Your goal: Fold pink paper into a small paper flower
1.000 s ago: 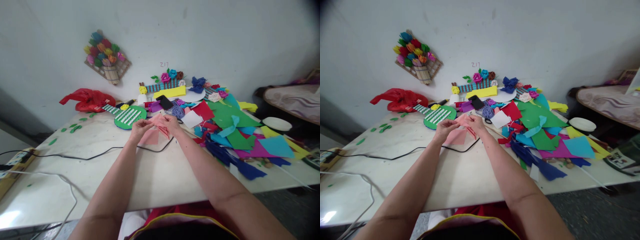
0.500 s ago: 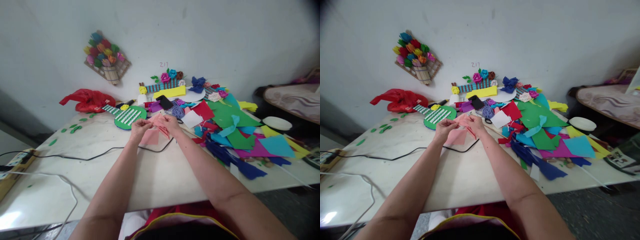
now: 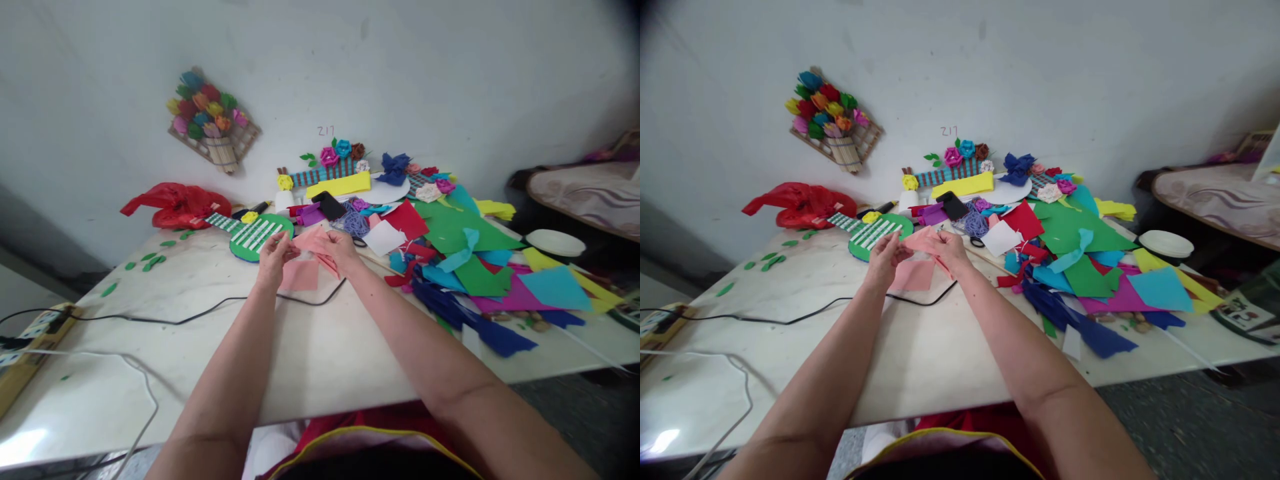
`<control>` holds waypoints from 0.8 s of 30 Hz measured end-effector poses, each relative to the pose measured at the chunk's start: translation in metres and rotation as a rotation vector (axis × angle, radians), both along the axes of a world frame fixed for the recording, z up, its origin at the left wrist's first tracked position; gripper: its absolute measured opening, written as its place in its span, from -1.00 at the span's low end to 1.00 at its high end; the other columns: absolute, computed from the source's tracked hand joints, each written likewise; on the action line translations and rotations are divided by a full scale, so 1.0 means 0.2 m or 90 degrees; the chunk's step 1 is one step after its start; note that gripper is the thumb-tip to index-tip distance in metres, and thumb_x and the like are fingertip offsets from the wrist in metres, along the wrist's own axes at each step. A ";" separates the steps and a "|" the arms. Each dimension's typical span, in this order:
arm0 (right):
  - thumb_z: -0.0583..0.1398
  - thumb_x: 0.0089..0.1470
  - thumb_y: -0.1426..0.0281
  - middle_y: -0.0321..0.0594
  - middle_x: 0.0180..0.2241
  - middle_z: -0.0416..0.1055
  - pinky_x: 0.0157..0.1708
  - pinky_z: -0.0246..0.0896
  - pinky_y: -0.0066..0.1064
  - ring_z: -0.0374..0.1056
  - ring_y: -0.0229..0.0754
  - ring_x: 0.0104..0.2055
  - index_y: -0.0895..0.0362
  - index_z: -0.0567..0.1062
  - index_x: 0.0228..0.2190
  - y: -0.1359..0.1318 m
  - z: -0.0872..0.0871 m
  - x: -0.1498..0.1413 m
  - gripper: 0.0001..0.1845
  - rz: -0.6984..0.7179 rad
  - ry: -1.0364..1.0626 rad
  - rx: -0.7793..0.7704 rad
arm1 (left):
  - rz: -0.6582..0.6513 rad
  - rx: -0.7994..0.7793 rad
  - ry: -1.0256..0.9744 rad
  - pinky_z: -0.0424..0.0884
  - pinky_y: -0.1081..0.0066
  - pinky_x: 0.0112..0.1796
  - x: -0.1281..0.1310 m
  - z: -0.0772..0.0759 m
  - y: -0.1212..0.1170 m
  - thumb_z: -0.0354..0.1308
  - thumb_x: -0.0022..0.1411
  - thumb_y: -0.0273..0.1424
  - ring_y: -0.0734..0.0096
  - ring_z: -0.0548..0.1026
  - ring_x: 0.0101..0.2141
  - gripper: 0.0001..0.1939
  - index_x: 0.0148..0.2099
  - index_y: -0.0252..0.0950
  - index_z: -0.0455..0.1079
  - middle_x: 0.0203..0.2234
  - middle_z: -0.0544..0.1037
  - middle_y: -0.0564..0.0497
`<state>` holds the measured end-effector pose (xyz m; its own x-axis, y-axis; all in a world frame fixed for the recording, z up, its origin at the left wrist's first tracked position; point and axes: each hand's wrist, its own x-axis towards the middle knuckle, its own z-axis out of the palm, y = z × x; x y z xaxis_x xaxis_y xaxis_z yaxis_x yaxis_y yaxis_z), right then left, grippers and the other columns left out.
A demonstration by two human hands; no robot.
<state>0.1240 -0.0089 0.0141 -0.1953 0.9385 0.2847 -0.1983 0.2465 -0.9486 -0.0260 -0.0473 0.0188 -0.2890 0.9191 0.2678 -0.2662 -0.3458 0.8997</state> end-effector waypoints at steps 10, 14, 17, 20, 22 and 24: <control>0.23 -0.25 0.21 -0.44 -0.69 0.04 -0.59 -0.06 -0.50 0.00 -0.38 -0.59 0.15 0.24 -0.69 -0.03 0.02 -0.02 -0.67 -0.005 -0.029 0.000 | -0.062 -0.058 0.097 0.42 0.44 -0.42 0.03 -0.05 0.00 0.36 -0.21 -0.27 0.55 0.40 -0.58 -0.70 -0.49 -0.37 0.38 -0.65 0.42 0.11; 0.24 -0.27 0.22 -0.40 -0.67 0.08 -0.55 0.00 -0.49 0.08 -0.35 -0.54 0.14 0.23 -0.71 -0.01 -0.01 -0.05 -0.67 -0.009 -0.022 0.020 | -0.085 -0.083 0.125 0.45 0.39 -0.36 0.04 -0.05 0.00 0.37 -0.23 -0.24 0.47 0.46 -0.52 -0.65 -0.41 -0.40 0.47 -0.56 0.52 0.00; 0.24 -0.27 0.22 -0.39 -0.66 0.12 -0.54 0.04 -0.49 0.13 -0.32 -0.52 0.13 0.23 -0.71 0.00 -0.03 -0.06 -0.67 -0.005 0.000 0.018 | -0.106 -0.103 0.145 0.46 0.34 -0.32 0.05 -0.05 0.00 0.37 -0.23 -0.23 0.38 0.50 -0.50 -0.63 -0.42 -0.44 0.49 -0.55 0.55 -0.06; 0.26 -0.29 0.23 -0.38 -0.66 0.14 -0.55 0.05 -0.49 0.14 -0.31 -0.51 0.13 0.25 -0.70 0.00 -0.03 -0.06 -0.68 -0.005 0.016 -0.006 | -0.109 -0.107 0.166 0.47 0.33 -0.37 0.05 -0.04 -0.01 0.36 -0.21 -0.22 0.35 0.50 -0.54 -0.63 -0.44 -0.45 0.50 -0.58 0.55 -0.09; 0.26 -0.29 0.23 -0.37 -0.66 0.15 -0.56 0.06 -0.49 0.15 -0.30 -0.51 0.13 0.27 -0.69 0.00 -0.03 -0.06 -0.69 -0.002 0.024 -0.026 | -0.113 -0.106 0.173 0.48 0.33 -0.39 0.04 -0.04 0.00 0.34 -0.18 -0.20 0.35 0.50 -0.56 -0.64 -0.46 -0.45 0.50 -0.60 0.54 -0.09; 0.27 -0.30 0.22 -0.37 -0.66 0.16 -0.56 0.06 -0.49 0.16 -0.30 -0.51 0.13 0.28 -0.68 -0.01 -0.03 -0.06 -0.70 0.005 0.036 -0.047 | -0.126 -0.107 0.177 0.48 0.33 -0.40 0.04 -0.04 0.00 0.33 -0.17 -0.20 0.34 0.50 -0.55 -0.65 -0.46 -0.44 0.50 -0.61 0.54 -0.09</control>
<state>0.1113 -0.0101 0.0081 -0.1889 0.9556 0.2263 -0.2540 0.1750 -0.9512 -0.0171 -0.0482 0.0104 -0.0385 0.9877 0.1513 -0.0503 -0.1531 0.9869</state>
